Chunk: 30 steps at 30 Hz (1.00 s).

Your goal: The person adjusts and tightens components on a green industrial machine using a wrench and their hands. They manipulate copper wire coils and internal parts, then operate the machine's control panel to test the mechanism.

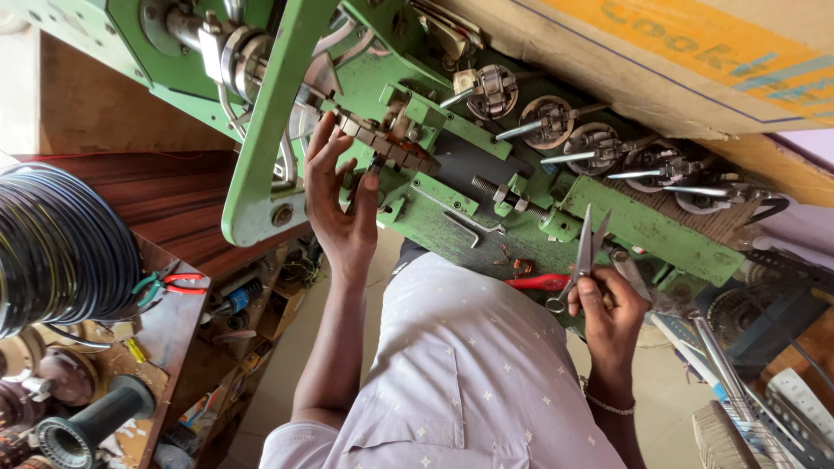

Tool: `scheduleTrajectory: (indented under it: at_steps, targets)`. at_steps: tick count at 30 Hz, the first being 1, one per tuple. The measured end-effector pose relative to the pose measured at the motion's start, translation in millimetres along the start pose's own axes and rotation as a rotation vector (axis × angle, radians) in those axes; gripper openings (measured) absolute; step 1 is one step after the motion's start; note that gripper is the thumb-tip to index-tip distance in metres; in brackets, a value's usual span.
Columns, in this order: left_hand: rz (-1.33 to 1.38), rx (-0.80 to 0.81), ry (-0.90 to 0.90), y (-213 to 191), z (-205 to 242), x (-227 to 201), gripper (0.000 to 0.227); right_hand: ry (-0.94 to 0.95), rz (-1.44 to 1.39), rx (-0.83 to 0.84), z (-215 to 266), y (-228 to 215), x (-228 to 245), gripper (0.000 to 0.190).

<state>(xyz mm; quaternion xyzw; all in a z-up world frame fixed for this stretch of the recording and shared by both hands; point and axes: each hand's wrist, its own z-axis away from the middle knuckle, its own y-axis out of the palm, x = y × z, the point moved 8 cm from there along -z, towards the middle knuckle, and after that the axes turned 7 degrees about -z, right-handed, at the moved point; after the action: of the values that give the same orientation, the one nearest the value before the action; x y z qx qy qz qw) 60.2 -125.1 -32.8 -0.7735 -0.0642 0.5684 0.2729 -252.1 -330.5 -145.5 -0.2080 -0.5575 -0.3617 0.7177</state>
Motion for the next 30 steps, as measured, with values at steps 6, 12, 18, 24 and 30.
scheduleTrajectory:
  at_steps: [6,12,18,24,30]
  targets:
    - [0.102,-0.156,0.001,-4.8,5.5,5.2,0.052,-0.100,0.289,0.016,9.7,-1.1,3.0,0.030]
    - [0.175,-0.118,-0.040,-6.4,0.6,15.4,0.049,-0.106,-0.084,0.045,10.1,4.7,8.6,0.029]
    - [-0.022,-0.098,0.017,-12.0,6.5,9.1,0.026,-0.184,-0.278,0.031,-2.5,-4.7,28.9,0.028]
    - [-0.262,-0.098,0.128,-14.8,7.2,-5.1,0.028,-0.256,-0.158,0.037,-10.0,-15.6,58.8,0.026]
    - [-0.355,-0.132,0.133,-10.3,3.5,-11.1,0.023,-0.354,0.082,0.176,-12.4,15.5,76.1,0.024]
